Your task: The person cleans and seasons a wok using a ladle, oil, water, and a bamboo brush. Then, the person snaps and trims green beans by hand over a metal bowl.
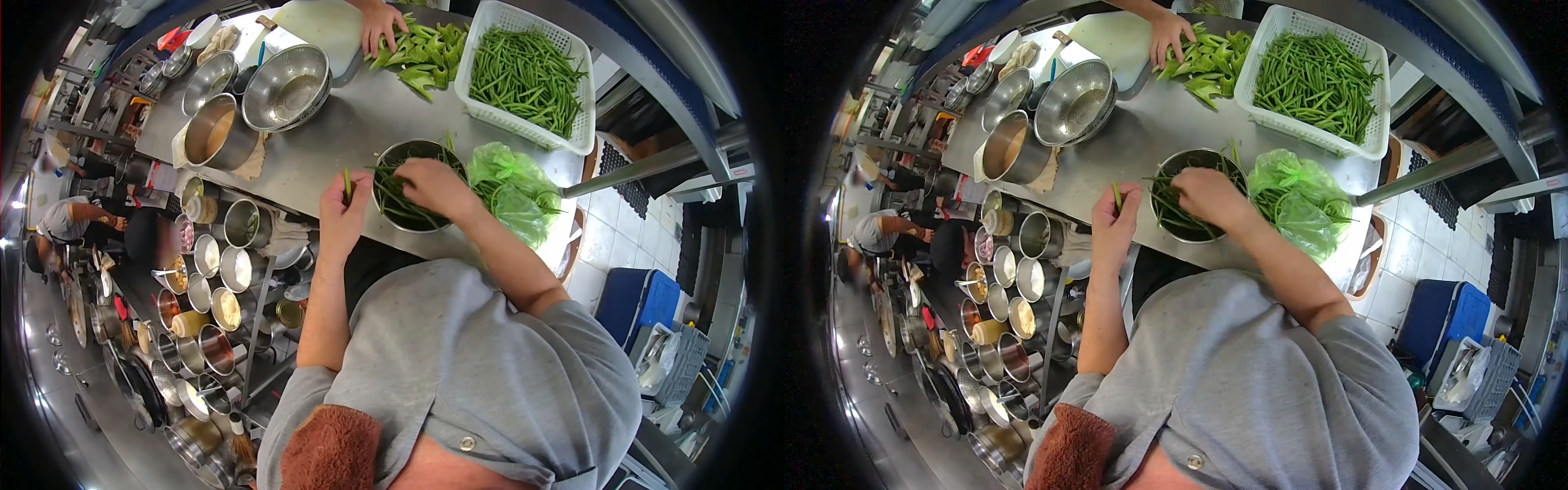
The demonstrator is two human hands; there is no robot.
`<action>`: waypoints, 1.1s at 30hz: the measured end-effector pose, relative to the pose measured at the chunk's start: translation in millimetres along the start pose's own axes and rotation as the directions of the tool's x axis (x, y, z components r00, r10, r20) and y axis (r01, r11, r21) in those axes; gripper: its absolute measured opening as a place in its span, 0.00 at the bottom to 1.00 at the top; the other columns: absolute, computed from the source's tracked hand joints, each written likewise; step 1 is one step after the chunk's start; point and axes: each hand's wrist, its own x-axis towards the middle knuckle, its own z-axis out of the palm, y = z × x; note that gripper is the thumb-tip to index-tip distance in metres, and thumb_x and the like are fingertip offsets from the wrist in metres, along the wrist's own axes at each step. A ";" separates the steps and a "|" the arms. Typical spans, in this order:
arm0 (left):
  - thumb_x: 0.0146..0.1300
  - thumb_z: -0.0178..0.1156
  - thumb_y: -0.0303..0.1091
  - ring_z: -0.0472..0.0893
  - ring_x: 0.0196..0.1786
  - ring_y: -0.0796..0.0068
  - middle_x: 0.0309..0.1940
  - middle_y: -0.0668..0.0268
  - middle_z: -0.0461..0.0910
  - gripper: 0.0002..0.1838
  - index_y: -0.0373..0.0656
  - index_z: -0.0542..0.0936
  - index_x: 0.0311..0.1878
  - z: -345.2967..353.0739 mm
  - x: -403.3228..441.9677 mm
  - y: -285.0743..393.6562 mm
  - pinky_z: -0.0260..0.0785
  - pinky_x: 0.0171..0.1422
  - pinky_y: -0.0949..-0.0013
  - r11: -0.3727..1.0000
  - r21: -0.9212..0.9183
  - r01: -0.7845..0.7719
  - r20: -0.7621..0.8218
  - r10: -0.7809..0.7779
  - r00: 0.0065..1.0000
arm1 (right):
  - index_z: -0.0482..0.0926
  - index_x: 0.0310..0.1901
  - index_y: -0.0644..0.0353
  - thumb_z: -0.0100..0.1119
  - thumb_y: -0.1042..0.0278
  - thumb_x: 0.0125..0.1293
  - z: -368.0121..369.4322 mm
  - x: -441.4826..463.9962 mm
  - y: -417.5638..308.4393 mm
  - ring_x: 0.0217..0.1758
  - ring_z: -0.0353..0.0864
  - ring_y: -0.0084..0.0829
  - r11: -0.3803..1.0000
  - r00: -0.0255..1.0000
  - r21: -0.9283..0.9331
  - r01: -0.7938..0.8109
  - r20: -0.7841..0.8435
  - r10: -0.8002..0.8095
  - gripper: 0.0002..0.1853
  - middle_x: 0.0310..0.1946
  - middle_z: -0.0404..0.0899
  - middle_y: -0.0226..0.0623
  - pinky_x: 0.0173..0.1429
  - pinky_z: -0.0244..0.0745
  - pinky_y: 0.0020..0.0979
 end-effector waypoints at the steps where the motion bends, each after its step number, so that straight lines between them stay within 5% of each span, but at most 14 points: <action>1: 0.68 0.58 0.32 0.62 0.24 0.90 0.21 0.77 0.68 0.06 0.40 0.80 0.43 -1.5 -0.5 1.0 0.53 0.27 0.79 1.000 -0.001 -0.003 0.002 0.003 1.000 | 0.81 0.41 0.61 0.62 0.72 0.56 -8.4 -1.4 6.5 0.42 0.80 0.45 0.998 0.998 0.056 0.009 -0.059 -0.006 0.11 0.39 0.80 0.45 0.48 0.75 0.41; 5: 0.65 0.61 0.32 0.71 0.28 0.85 0.26 0.72 0.77 0.08 0.37 0.82 0.42 3.3 0.6 -0.4 0.63 0.34 0.78 0.984 0.167 -0.057 0.099 0.041 0.994 | 0.81 0.38 0.66 0.66 0.68 0.58 -36.3 -16.2 23.6 0.34 0.79 0.38 0.933 0.982 0.352 -0.072 -0.139 0.128 0.11 0.33 0.78 0.42 0.40 0.74 0.36; 9: 0.64 0.62 0.33 0.74 0.30 0.81 0.27 0.67 0.80 0.11 0.39 0.83 0.46 28.0 6.0 1.7 0.68 0.37 0.74 0.907 0.318 -0.276 0.222 0.211 0.952 | 0.81 0.38 0.65 0.65 0.69 0.60 -57.1 -23.4 9.9 0.31 0.77 0.30 0.933 0.970 0.351 -0.076 -0.193 0.151 0.09 0.32 0.78 0.39 0.36 0.71 0.30; 10: 0.62 0.63 0.33 0.79 0.34 0.75 0.31 0.60 0.82 0.13 0.41 0.83 0.50 33.3 6.4 7.7 0.71 0.41 0.70 0.904 0.341 -0.257 0.261 0.171 0.950 | 0.81 0.38 0.65 0.65 0.71 0.60 -61.0 -24.2 2.0 0.30 0.76 0.28 0.935 0.968 0.348 -0.075 -0.198 0.152 0.08 0.31 0.78 0.37 0.34 0.70 0.28; 11: 0.62 0.63 0.33 0.82 0.39 0.65 0.38 0.55 0.84 0.15 0.41 0.82 0.51 40.0 8.7 1.9 0.73 0.46 0.66 0.841 0.337 -0.424 0.258 0.350 0.900 | 0.80 0.39 0.64 0.63 0.73 0.60 -59.5 -25.0 -4.7 0.29 0.75 0.27 0.913 0.961 0.403 -0.064 -0.222 0.165 0.07 0.31 0.78 0.36 0.33 0.69 0.27; 12: 0.60 0.63 0.32 0.82 0.44 0.55 0.42 0.53 0.83 0.16 0.41 0.81 0.52 41.5 7.3 20.1 0.74 0.50 0.62 0.872 0.266 -0.411 0.279 0.339 0.899 | 0.80 0.40 0.63 0.62 0.75 0.61 -56.4 -24.1 -9.1 0.27 0.75 0.26 0.886 0.957 0.462 -0.039 -0.238 0.166 0.06 0.32 0.78 0.36 0.31 0.69 0.26; 15: 0.53 0.65 0.28 0.80 0.42 0.54 0.37 0.56 0.81 0.13 0.43 0.82 0.44 54.4 15.8 9.4 0.73 0.48 0.58 0.839 0.226 -0.495 0.236 0.446 0.863 | 0.76 0.41 0.63 0.57 0.81 0.58 -65.1 -21.6 -31.8 0.28 0.76 0.29 0.965 0.943 0.253 0.074 -0.333 0.015 0.09 0.32 0.78 0.38 0.30 0.70 0.28; 19: 0.53 0.65 0.29 0.78 0.40 0.53 0.34 0.56 0.77 0.10 0.40 0.81 0.40 47.8 19.4 13.3 0.71 0.45 0.56 0.813 0.260 -0.521 0.226 0.473 0.852 | 0.75 0.38 0.66 0.57 0.80 0.59 -77.4 -24.3 -39.6 0.33 0.76 0.48 0.992 0.941 0.030 0.120 -0.323 -0.104 0.05 0.33 0.77 0.47 0.37 0.71 0.39; 33: 0.58 0.60 0.30 0.80 0.38 0.53 0.37 0.58 0.77 0.08 0.41 0.80 0.40 52.8 13.5 4.2 0.73 0.44 0.55 0.747 0.484 -0.456 0.282 0.361 0.889 | 0.77 0.38 0.72 0.55 0.81 0.62 -74.4 -46.4 -16.1 0.29 0.72 0.46 1.000 0.958 -0.020 0.023 -0.284 -0.028 0.05 0.28 0.73 0.47 0.34 0.67 0.38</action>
